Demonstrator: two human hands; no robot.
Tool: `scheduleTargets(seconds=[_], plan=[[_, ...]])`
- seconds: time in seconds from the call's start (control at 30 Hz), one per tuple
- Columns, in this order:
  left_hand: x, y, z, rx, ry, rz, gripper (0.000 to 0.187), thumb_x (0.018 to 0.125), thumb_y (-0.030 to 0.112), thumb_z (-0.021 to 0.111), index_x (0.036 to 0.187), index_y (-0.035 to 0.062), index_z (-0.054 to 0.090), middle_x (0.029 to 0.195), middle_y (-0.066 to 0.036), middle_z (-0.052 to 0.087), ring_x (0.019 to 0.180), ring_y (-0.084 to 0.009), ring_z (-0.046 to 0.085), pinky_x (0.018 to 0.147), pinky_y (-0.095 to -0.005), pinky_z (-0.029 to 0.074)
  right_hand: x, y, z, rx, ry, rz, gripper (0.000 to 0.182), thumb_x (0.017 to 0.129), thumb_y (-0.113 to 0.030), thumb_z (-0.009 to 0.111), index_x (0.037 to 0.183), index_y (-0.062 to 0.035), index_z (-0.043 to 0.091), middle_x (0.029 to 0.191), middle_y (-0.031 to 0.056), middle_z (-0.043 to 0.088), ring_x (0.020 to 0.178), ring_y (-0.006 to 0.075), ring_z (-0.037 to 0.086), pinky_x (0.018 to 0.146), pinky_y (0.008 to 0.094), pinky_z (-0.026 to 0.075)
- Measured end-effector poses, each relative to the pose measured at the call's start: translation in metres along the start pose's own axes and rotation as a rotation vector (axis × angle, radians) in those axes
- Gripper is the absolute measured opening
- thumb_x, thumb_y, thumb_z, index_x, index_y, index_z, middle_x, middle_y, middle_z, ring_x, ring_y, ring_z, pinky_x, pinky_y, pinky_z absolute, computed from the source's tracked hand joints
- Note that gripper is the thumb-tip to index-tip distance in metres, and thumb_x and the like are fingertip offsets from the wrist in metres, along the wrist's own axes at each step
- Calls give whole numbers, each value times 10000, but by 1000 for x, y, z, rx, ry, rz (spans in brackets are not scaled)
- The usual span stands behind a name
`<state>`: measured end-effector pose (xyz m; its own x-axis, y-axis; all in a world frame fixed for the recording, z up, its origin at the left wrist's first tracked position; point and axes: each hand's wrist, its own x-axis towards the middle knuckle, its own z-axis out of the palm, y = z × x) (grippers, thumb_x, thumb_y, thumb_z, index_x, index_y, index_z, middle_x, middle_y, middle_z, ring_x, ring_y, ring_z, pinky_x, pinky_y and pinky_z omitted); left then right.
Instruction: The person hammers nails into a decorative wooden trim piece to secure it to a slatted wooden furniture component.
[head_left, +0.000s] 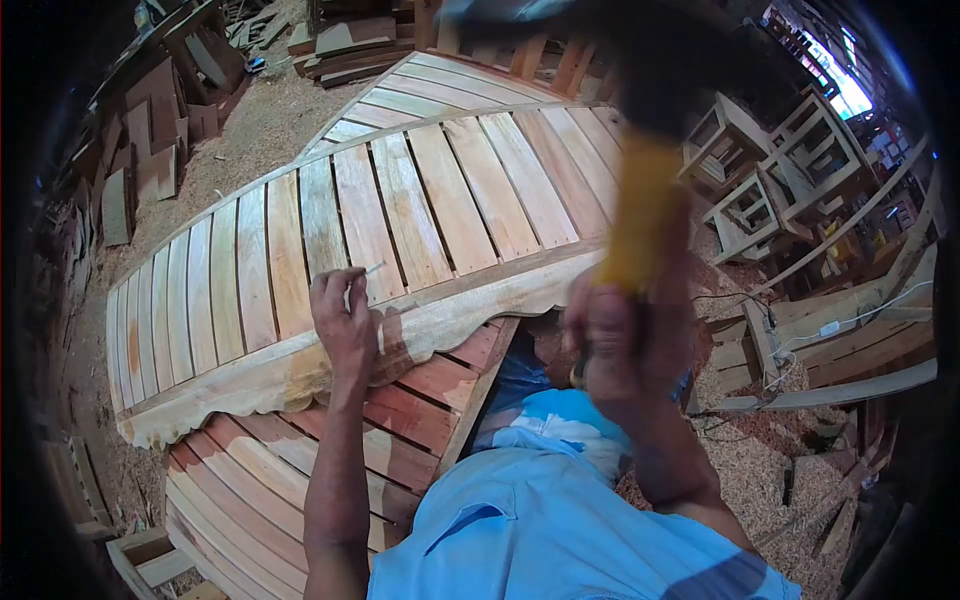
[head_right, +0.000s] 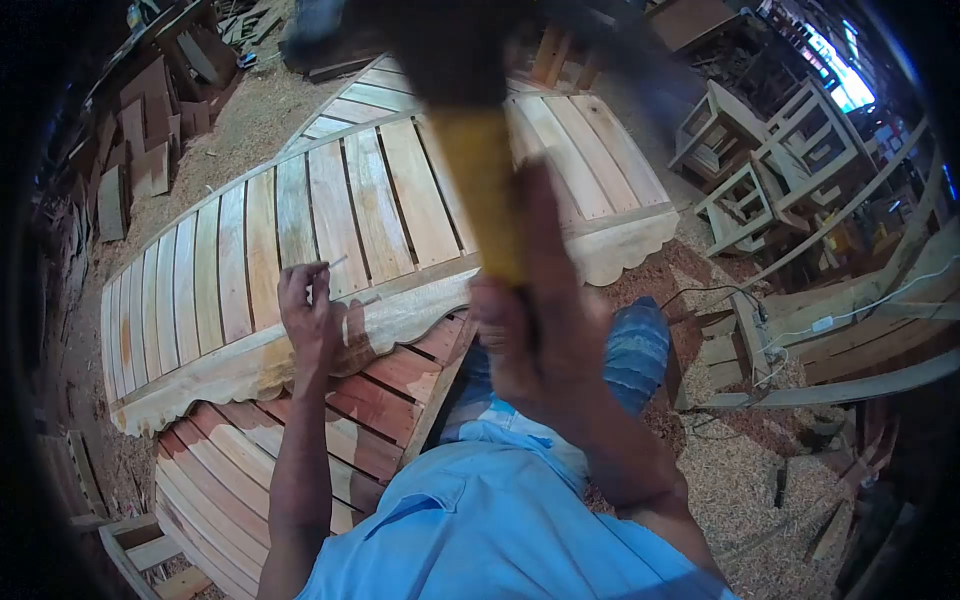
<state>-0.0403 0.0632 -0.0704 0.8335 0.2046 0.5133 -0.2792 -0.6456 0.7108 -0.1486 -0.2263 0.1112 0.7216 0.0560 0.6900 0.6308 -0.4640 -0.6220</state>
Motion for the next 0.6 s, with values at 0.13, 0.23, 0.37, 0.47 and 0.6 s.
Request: scheduleTargets(seconds=[0.13, 0.23, 0.37, 0.47, 0.6], plan=[[4, 5, 15, -220, -3, -231, 103, 1005, 71, 698, 1084, 39, 757, 1040, -123, 666, 1002, -307, 656, 855, -438, 529, -15, 37, 26, 101, 169, -214, 725, 1063, -38, 633, 1731, -89, 356, 790, 94, 641, 564, 201, 579, 538, 335, 511], [-4, -8, 16, 14, 1, 37, 102, 1004, 48, 696, 1088, 30, 751, 1024, -116, 675, 1005, -298, 667, 871, -414, 531, -80, 83, 49, -247, -214, -10, 731, 1049, -82, 667, 1722, -162, 394, 831, 156, 677, 607, 354, 651, 597, 423, 568], [1, 5, 12, 47, -100, 88, 107, 960, 66, 728, 1060, 67, 768, 1025, -99, 686, 1028, -319, 652, 923, -442, 503, -102, 90, 83, -208, -240, 241, 720, 1081, -194, 672, 1734, -268, 377, 953, 209, 743, 734, 419, 746, 672, 477, 609], [-12, 2, 10, 93, -204, 201, 117, 930, 81, 749, 1032, 118, 792, 1013, -71, 696, 1023, -311, 647, 932, -457, 490, -61, 56, 55, -236, -216, 355, 742, 1085, -172, 677, 1748, -222, 345, 976, 208, 757, 709, 330, 758, 655, 426, 609], [-4, 8, 14, 104, -202, 221, 136, 905, 94, 774, 1029, 140, 806, 1012, -42, 711, 1036, -298, 645, 943, -456, 487, -2, 11, 11, 93, 189, 203, 593, 1069, -178, 696, 1602, -116, 444, 892, 91, 729, 655, 148, 661, 613, 331, 582]])
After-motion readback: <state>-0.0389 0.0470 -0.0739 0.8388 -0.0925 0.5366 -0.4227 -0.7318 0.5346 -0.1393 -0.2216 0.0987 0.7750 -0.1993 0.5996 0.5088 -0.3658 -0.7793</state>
